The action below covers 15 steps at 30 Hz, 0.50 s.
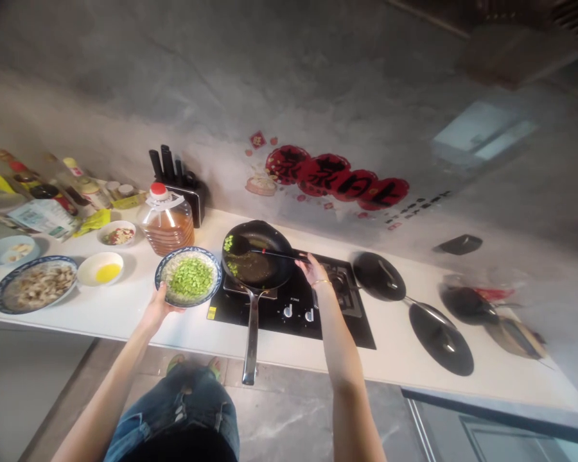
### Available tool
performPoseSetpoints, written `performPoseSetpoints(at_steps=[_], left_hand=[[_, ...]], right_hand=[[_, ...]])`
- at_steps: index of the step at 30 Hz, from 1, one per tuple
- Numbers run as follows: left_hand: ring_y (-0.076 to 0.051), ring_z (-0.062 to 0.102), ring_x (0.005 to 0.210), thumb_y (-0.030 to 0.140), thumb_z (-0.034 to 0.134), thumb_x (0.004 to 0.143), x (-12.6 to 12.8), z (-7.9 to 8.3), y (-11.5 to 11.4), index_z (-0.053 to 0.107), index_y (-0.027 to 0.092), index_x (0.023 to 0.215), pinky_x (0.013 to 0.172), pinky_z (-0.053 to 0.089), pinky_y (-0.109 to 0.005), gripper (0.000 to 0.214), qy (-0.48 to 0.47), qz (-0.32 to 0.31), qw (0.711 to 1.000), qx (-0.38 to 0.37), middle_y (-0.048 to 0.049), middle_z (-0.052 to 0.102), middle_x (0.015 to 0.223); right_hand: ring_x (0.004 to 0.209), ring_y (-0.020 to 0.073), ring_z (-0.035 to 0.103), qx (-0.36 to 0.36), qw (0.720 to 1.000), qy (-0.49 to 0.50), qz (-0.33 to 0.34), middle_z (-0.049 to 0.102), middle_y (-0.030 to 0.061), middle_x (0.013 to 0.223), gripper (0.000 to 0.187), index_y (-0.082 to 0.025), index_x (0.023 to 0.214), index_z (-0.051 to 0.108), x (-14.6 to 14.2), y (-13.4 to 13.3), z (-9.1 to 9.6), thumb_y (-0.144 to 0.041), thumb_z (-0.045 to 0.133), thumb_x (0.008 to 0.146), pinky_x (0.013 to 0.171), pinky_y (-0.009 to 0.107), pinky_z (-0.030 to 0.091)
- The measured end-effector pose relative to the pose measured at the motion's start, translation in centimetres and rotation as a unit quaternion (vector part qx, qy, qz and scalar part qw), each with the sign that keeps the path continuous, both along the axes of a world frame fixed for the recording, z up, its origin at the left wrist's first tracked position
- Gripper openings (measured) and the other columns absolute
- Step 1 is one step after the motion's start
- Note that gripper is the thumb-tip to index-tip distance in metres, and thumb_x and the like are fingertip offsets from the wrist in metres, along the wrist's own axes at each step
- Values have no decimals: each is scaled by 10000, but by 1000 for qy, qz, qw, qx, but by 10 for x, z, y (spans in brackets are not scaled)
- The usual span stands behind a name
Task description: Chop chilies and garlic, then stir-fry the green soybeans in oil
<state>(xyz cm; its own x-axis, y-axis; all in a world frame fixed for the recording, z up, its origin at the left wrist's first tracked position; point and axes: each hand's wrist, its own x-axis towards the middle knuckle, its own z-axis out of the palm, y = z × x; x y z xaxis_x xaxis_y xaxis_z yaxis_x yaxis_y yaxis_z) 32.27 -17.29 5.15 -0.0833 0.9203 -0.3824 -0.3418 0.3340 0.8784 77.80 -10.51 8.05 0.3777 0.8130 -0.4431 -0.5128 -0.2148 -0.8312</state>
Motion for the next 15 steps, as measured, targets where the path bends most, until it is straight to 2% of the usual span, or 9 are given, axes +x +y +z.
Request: performPoseSetpoints(at_steps=[5, 8, 11, 15], left_hand=[[-223, 717, 756, 557, 557, 868, 9, 7, 7, 258, 269, 1451, 467, 590, -323, 716, 10, -12, 1000, 1, -227, 448, 1440], [-219, 716, 720, 586, 548, 859, 17, 7, 13, 237, 277, 1456, 450, 586, -334, 740, 16, -22, 1000, -3, -238, 414, 1466], [-224, 717, 710, 592, 562, 849, 25, 6, 16, 234, 287, 1462, 441, 579, -333, 759, 7, -21, 1000, -5, -237, 420, 1463], [-239, 722, 759, 577, 599, 834, 33, 5, 18, 278, 278, 1457, 444, 570, -304, 763, -26, -20, 999, -5, -222, 493, 1405]], right_hand=[[672, 118, 719, -15, 999, -12, -50, 721, 24, 744, 67, -189, 789, 664, 14, -26, -7, -206, 678, 852, 657, 135, 608], [656, 117, 716, -14, 998, -24, -55, 721, 25, 733, 68, -193, 790, 674, 21, -41, 1, -232, 694, 842, 646, 129, 605], [648, 129, 719, 18, 998, -58, -34, 724, 42, 716, 100, -181, 799, 698, 22, -54, 23, -276, 708, 831, 608, 124, 601], [596, 148, 714, 86, 989, -121, 0, 726, 53, 714, 155, -165, 801, 723, 4, -69, 69, -318, 747, 791, 567, 162, 611]])
